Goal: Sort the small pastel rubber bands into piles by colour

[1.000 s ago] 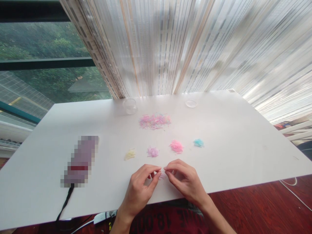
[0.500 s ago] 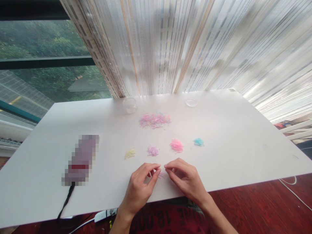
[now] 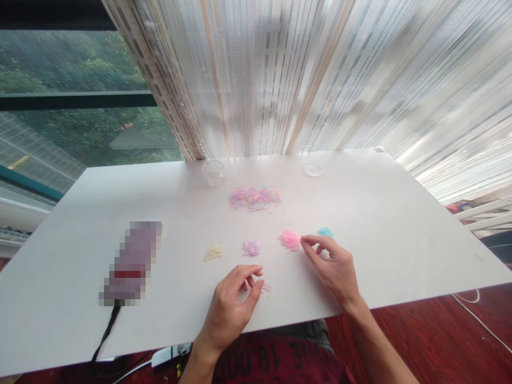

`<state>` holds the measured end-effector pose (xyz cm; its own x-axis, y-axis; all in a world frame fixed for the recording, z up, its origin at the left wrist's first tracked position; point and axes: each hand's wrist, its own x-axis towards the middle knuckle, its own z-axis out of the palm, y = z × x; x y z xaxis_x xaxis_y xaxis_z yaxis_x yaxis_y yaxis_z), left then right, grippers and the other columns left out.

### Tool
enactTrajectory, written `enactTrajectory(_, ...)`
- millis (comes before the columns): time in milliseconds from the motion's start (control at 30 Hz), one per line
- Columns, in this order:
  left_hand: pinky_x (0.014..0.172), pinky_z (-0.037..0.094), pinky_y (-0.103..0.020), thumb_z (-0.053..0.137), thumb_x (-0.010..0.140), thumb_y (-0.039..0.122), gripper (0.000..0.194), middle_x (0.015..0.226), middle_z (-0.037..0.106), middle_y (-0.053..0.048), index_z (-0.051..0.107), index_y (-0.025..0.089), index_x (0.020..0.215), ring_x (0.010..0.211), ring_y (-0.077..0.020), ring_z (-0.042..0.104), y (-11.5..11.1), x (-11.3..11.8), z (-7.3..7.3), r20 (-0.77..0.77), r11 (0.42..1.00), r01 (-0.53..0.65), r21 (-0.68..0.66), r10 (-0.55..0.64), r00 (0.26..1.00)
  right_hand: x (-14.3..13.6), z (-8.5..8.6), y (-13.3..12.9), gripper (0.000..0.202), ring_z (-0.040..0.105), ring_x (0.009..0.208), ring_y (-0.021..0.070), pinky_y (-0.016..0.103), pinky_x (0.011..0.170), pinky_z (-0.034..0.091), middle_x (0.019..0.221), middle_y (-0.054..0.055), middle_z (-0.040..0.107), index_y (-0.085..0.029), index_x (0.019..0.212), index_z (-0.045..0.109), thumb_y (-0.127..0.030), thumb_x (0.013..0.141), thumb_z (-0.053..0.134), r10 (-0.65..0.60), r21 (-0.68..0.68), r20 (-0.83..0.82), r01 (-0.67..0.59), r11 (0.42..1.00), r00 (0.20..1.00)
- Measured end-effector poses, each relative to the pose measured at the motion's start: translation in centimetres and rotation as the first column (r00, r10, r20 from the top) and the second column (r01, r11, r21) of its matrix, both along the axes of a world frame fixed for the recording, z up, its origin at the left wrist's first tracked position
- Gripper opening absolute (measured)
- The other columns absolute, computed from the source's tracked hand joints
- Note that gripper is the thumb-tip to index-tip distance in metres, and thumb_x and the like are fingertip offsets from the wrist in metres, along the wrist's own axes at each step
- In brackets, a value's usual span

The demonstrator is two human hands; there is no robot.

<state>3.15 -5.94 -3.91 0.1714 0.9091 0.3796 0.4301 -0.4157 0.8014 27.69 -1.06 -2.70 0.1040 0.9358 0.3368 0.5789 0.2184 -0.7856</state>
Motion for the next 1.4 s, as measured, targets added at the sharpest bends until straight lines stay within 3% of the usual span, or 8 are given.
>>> enactTrajectory(133,0.070,0.056,-0.024,0.063,0.099,0.013,0.020,0.097,0.073,-0.003,0.068,0.022,0.117,0.074,-0.0132,0.065,0.0,0.0,0.1,-0.008,1.000,0.004,0.000,-0.004,1.000,0.4,-0.3,1.0,0.023,0.059,0.062,0.0166,0.032,0.066,0.055,0.086,0.004,0.078,-0.024,0.096,0.081,-0.042,0.091,0.069,-0.077,-0.096,-0.007,0.076,0.993,0.997)
enactTrajectory(367,0.066,0.055,-0.024,0.062,0.100,0.014,0.015,0.096,0.073,-0.004,0.069,0.021,0.112,0.072,-0.0137,0.064,0.1,0.1,0.4,-0.014,1.000,0.015,0.003,-0.015,1.000,0.2,-0.7,1.3,0.033,0.057,0.056,0.0148,0.032,0.064,0.056,0.088,0.005,0.078,-0.023,0.100,0.082,-0.051,0.093,0.067,-0.054,-0.131,0.013,0.055,0.990,0.998)
enactTrajectory(600,0.067,0.055,-0.024,0.063,0.099,0.012,0.016,0.095,0.074,-0.004,0.070,0.021,0.109,0.072,-0.0135,0.065,0.2,0.3,0.6,-0.010,1.000,0.005,0.019,-0.005,1.000,0.4,-0.9,1.2,0.034,0.062,0.057,0.0164,0.033,0.062,0.057,0.092,0.007,0.081,-0.021,0.103,0.080,-0.050,0.097,0.063,-0.079,-0.119,-0.028,0.075,0.990,0.997)
enactTrajectory(767,0.071,0.056,-0.025,0.059,0.100,0.010,0.019,0.097,0.073,-0.004,0.070,0.021,0.111,0.080,-0.0149,0.068,-0.2,0.0,0.6,-0.041,1.000,-0.003,0.011,0.003,0.999,-0.1,-0.6,-0.1,0.023,0.062,0.065,0.0173,0.032,0.062,0.055,0.095,0.006,0.079,-0.022,0.102,0.077,-0.038,0.098,0.062,-0.111,-0.034,-0.017,0.111,0.993,0.994)
enactTrajectory(867,0.077,0.058,-0.029,0.059,0.101,0.012,0.023,0.105,0.073,-0.006,0.067,0.021,0.120,0.085,-0.0176,0.069,-0.6,-0.5,0.8,-0.156,1.000,0.013,0.018,-0.010,0.988,-0.8,-0.3,-1.6,0.015,0.063,0.070,0.0181,0.031,0.065,0.055,0.090,0.004,0.076,-0.023,0.103,0.075,-0.029,0.100,0.062,-0.033,0.053,-0.004,0.033,0.998,0.999)
enactTrajectory(933,0.082,0.058,-0.035,0.061,0.100,0.015,0.024,0.107,0.073,-0.007,0.067,0.021,0.123,0.091,-0.0211,0.069,-0.8,-1.0,0.9,-0.261,0.999,0.029,0.039,-0.018,0.965,-1.4,-0.4,-2.6,0.013,0.065,0.074,0.0183,0.031,0.068,0.056,0.090,0.004,0.075,-0.023,0.104,0.074,-0.024,0.100,0.062,0.093,0.068,0.017,-0.094,0.993,0.996)
enactTrajectory(1133,0.080,0.056,-0.040,0.062,0.101,0.021,0.014,0.103,0.071,-0.007,0.071,0.021,0.112,0.090,-0.0243,0.068,-0.7,-1.4,0.6,-0.400,0.997,0.024,0.067,0.005,0.917,-3.4,-0.8,-4.2,0.016,0.065,0.093,0.0236,0.038,0.082,0.059,0.100,0.008,0.071,-0.023,0.114,0.071,-0.020,0.100,0.065,0.434,-0.017,0.149,-0.437,0.900,0.889)
enactTrajectory(1400,0.076,0.052,-0.036,0.060,0.103,0.022,0.013,0.095,0.070,-0.005,0.072,0.022,0.099,0.083,-0.0211,0.066,-0.7,-0.9,0.4,-0.400,0.996,0.007,0.093,0.031,0.916,-4.5,-1.3,-4.3,0.006,0.059,0.086,0.0230,0.038,0.076,0.052,0.088,0.005,0.068,-0.023,0.096,0.071,-0.016,0.096,0.070,0.415,-0.023,0.236,-0.421,0.907,0.879)
